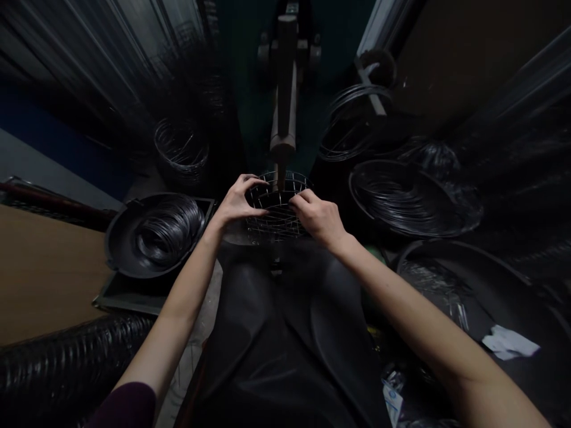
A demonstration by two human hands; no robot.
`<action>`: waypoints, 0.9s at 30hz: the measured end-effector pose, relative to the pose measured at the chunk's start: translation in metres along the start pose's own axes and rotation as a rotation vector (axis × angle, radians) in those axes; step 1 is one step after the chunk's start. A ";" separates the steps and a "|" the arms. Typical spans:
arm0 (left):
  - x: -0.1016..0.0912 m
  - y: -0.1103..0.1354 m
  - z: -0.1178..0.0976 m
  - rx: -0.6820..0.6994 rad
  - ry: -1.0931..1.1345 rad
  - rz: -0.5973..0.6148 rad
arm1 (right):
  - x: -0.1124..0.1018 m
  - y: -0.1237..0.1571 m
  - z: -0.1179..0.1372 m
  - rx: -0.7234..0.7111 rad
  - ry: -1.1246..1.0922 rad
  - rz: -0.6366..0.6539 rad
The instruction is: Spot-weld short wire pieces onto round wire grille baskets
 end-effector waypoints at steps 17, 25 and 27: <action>0.000 -0.038 0.025 -0.079 0.080 0.003 | 0.020 -0.043 -0.018 0.160 -0.082 0.048; -0.011 -0.035 0.041 -0.039 0.316 -0.010 | 0.008 -0.081 -0.054 0.162 -0.185 0.008; -0.015 -0.036 0.055 -0.113 0.441 -0.082 | 0.013 -0.106 -0.066 0.178 -0.157 0.094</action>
Point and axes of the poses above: each hand's wrist, its own y-axis away from the middle knuckle, its own x-axis out of the palm, z = x × y, the point moved 2 cm from there along -y, towards the middle knuckle, and after that the axes turned 3 degrees about y, right-handed, at the moved point
